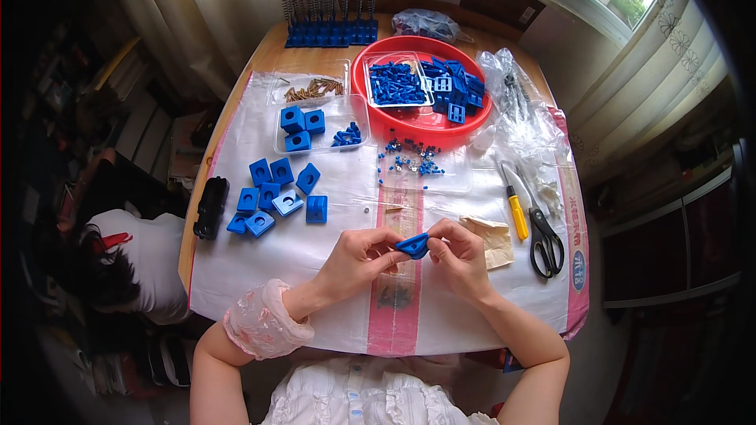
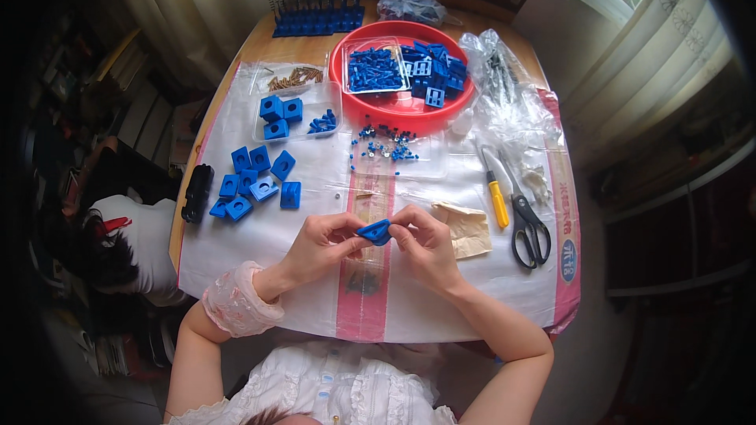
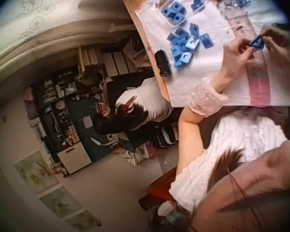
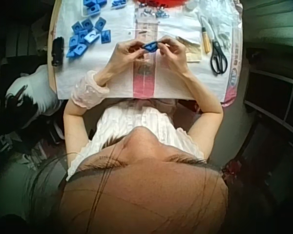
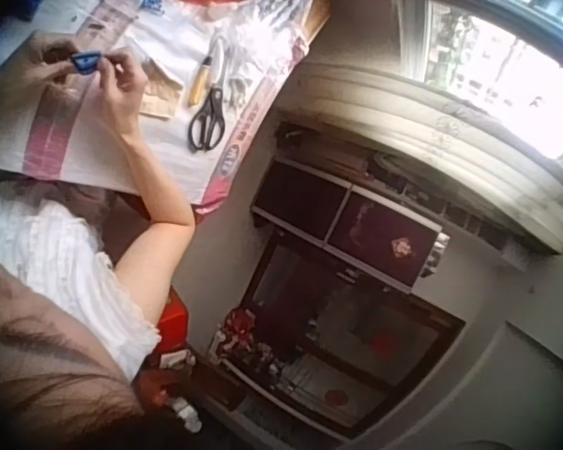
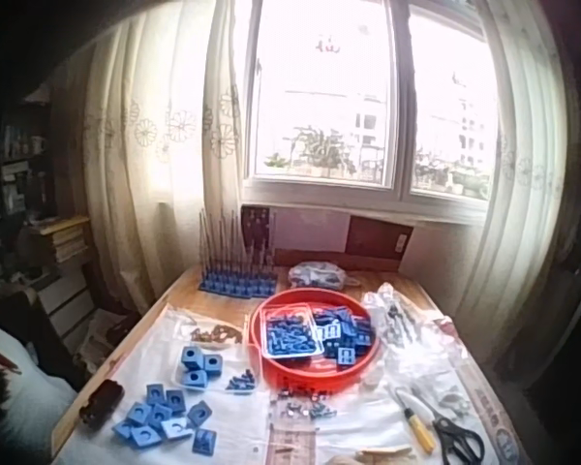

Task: Manually assemble small blue plastic components by inserting blue connectors into square blue blocks.

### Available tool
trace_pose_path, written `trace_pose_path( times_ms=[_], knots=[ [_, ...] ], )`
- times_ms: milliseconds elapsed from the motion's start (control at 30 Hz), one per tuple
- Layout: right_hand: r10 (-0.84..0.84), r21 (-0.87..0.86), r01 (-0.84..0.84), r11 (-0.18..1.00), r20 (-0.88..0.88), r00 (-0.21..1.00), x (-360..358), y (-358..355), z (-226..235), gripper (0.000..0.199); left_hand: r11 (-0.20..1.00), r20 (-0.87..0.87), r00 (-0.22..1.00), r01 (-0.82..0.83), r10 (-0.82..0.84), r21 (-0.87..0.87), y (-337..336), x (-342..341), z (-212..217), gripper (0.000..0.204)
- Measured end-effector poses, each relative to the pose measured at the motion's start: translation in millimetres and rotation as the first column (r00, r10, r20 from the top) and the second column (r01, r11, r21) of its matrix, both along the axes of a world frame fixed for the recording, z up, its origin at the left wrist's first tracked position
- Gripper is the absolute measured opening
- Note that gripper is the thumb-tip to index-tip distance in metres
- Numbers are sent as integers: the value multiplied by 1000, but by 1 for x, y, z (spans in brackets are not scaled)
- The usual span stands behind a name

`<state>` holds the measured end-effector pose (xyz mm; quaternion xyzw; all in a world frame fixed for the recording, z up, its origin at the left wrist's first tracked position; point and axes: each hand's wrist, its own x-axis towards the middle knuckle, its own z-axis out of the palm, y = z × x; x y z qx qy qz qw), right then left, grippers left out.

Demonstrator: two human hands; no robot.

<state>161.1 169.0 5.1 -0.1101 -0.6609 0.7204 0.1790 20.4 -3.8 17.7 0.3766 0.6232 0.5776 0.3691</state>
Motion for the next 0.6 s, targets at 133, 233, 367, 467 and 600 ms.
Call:
trace_pose_path(
  times_ms=[133, 233, 367, 467, 600],
  knots=[
    [-9, -85, 11, 996, 23, 1000, -2, -2, 0, 5, 998, -173, 983, -50, 56, 42, 0, -3, 9, 23],
    [-12, -93, 11, 996, -12, 1000, -2, -1, 3, 6, 966, 78, 979, -201, 190, 163, -4, -14, 21, 28],
    [33, -119, -34, 992, -7, 999, -1, -1, -2, 6, 953, 72, 967, -252, 243, 170, -11, -25, 61, 25],
    [50, -112, -48, 993, 22, 998, 1, -2, -2, 7, 960, -245, 930, -249, 273, 127, 6, -52, 76, 13],
    [95, -70, -92, 993, 38, 995, 0, -4, 1, 8, 946, -870, 383, -218, 309, 240, 56, -131, 82, 7]
  ],
)
